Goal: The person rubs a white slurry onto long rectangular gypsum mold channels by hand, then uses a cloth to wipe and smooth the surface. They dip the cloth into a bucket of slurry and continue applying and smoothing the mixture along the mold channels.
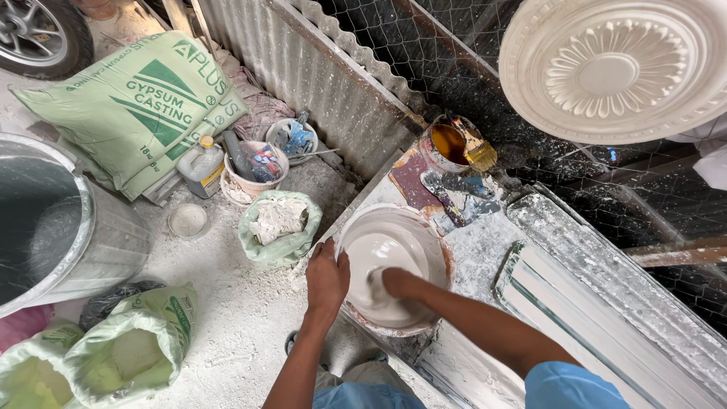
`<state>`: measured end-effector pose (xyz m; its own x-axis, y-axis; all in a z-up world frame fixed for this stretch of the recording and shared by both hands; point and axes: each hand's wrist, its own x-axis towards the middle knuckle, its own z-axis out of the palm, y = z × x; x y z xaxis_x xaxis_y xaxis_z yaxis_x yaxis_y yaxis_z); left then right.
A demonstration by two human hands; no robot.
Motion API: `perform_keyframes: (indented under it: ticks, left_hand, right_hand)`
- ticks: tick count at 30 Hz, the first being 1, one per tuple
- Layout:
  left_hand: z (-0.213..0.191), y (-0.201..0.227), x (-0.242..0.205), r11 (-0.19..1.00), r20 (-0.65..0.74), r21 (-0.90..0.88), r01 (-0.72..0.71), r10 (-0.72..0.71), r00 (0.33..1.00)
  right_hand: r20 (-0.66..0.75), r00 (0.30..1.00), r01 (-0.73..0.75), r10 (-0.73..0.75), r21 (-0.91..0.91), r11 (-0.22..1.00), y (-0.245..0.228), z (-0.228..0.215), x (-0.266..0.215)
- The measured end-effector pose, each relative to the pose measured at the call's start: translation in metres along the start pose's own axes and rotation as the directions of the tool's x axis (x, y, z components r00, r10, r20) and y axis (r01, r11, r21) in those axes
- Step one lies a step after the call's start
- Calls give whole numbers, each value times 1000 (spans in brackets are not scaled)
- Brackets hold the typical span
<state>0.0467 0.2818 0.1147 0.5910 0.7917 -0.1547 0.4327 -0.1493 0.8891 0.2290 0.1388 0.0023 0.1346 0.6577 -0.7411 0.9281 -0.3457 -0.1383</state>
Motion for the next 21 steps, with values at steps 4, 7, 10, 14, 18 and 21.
perform_keyframes:
  ticks: [4, 7, 10, 14, 18, 21]
  left_hand:
    - [6, 0, -2, 995, -82, 21, -93, 94, 992]
    - [11, -4, -2, 994, -93, 33, -108, 111, 989]
    - [11, -3, -1, 994, -97, 24, -110, 111, 989]
    - [8, 5, -4, 998, -89, 11, -63, 64, 994]
    - [7, 13, -3, 999, -87, -20, -38, 36, 996]
    - [6, 15, -3, 999, -94, -10, -48, 47, 994]
  right_hand:
    - [47, 992, -119, 119, 15, 993, 25, -54, 36]
    - [-5, 987, -159, 159, 36, 987, 5, -67, 72]
    - [-49, 998, -29, 25, -79, 996, -28, -42, 76]
    - [203, 938, 341, -280, -395, 853, -21, 6, 38]
    - [430, 697, 685, -574, -635, 356, 17, 14, 48]
    - [397, 568, 749, -720, -611, 254, 46, -11, 107]
